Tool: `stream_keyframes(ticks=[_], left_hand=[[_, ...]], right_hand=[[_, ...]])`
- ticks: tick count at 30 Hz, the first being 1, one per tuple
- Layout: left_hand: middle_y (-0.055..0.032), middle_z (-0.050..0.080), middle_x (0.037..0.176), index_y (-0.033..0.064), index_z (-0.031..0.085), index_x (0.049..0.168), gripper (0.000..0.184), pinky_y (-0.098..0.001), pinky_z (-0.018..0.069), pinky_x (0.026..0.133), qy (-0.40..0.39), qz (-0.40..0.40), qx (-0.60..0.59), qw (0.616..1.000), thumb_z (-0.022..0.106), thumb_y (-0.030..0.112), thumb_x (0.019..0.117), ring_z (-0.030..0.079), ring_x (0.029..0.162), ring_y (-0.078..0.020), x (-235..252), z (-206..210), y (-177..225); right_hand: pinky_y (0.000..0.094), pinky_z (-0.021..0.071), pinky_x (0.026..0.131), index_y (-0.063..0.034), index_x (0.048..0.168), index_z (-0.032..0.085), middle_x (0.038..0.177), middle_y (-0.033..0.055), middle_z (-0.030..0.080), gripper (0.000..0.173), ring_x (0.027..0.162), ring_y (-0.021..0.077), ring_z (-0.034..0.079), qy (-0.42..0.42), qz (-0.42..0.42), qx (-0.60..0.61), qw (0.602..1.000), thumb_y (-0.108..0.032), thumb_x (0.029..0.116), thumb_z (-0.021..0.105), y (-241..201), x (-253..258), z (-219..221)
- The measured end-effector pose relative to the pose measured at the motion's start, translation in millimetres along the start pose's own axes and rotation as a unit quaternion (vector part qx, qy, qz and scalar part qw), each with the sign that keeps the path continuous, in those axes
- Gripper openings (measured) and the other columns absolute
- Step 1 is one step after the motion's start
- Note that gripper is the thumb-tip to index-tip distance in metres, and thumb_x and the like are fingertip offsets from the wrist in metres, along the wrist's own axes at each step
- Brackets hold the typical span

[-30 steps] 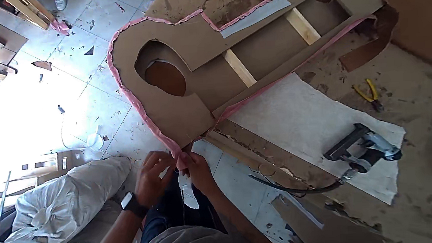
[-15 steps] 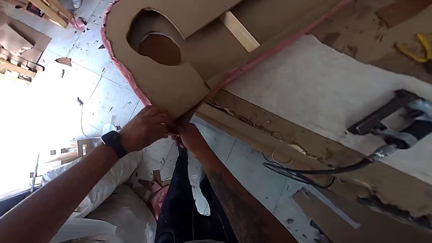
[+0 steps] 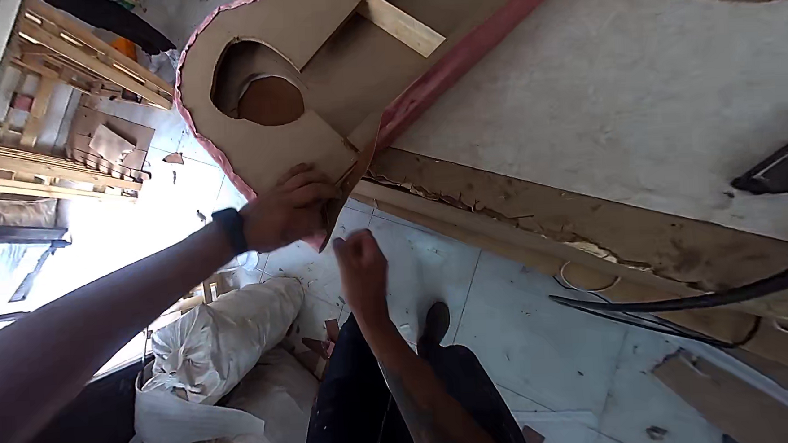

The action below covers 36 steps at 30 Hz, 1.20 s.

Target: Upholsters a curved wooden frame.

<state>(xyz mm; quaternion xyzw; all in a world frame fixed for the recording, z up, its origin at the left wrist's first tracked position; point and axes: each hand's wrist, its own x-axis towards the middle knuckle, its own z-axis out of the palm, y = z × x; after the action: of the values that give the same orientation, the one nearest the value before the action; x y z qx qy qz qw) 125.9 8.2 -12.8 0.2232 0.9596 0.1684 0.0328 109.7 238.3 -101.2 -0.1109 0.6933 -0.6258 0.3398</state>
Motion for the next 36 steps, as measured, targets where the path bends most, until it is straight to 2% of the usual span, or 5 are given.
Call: stream_keyframes(ticks=[6, 13, 16, 29, 36], left_hand=[[-0.0007, 0.059, 0.143, 0.0283, 0.08, 0.1, 0.014, -0.0599, 0.0305, 0.123, 0.142, -0.236, -0.053, 0.96, 0.069, 0.037, 0.0969, 0.037, 0.149, -0.0293, -88.6, 24.7, 73.7], [-0.0078, 0.045, 0.158, 0.0149, 0.062, 0.139, 0.057, -0.0562, 0.0349, 0.121, 0.185, -0.358, -0.075, 0.912, 0.054, 0.054, 0.0987, 0.039, 0.148, -0.0269, -7.3, -14.9, 4.7], [-0.0007, 0.028, 0.169, 0.0285, 0.04, 0.159, 0.085, -0.059, 0.0134, 0.128, 0.121, -0.458, 0.066, 0.878, 0.047, 0.078, 0.0902, 0.019, 0.158, -0.0215, 25.7, 20.0, -12.4], [0.0058, 0.034, 0.167, 0.0297, 0.051, 0.153, 0.068, -0.0536, 0.0169, 0.13, 0.156, -0.436, 0.059, 0.885, 0.063, 0.059, 0.0932, 0.023, 0.157, -0.0156, 18.8, 36.9, -17.3], [-0.0005, 0.033, 0.168, 0.0229, 0.058, 0.146, 0.074, -0.0731, -0.0033, 0.124, 0.093, -0.253, -0.054, 0.962, 0.046, 0.072, 0.0923, 0.005, 0.16, -0.0354, -11.0, 14.8, -16.6]], right_hand=[[0.024, 0.0461, 0.051, -0.0044, 0.105, 0.069, 0.087, 0.0083, 0.072, 0.083, 0.064, 0.0133, 0.064, -0.274, 0.278, 0.206, 0.898, -0.072, 0.1023, 0.022, -29.2, -15.8, 29.5], [0.0213, 0.0349, 0.046, -0.0106, 0.083, 0.057, 0.06, -0.0036, 0.042, 0.035, 0.049, 0.0053, 0.038, -0.164, 0.176, 0.408, 0.881, -0.033, 0.1074, 0.046, 8.7, -0.5, 81.6], [0.0223, 0.0353, 0.044, -0.0093, 0.083, 0.057, 0.058, -0.0022, 0.042, 0.04, 0.046, 0.0061, 0.038, -0.124, 0.199, 0.442, 0.866, -0.041, 0.1069, 0.049, 2.9, -5.7, 85.6], [0.0259, 0.0318, 0.041, -0.0064, 0.073, 0.055, 0.052, -0.0007, 0.037, 0.043, 0.042, 0.009, 0.034, -0.087, 0.209, 0.486, 0.844, -0.033, 0.1063, 0.049, -10.0, -2.0, 59.3], [0.0215, 0.0322, 0.042, -0.0069, 0.084, 0.058, 0.057, -0.0005, 0.043, 0.038, 0.044, 0.0069, 0.036, -0.146, 0.25, 0.358, 0.888, -0.028, 0.1104, 0.04, -49.7, 54.9, 31.5]])
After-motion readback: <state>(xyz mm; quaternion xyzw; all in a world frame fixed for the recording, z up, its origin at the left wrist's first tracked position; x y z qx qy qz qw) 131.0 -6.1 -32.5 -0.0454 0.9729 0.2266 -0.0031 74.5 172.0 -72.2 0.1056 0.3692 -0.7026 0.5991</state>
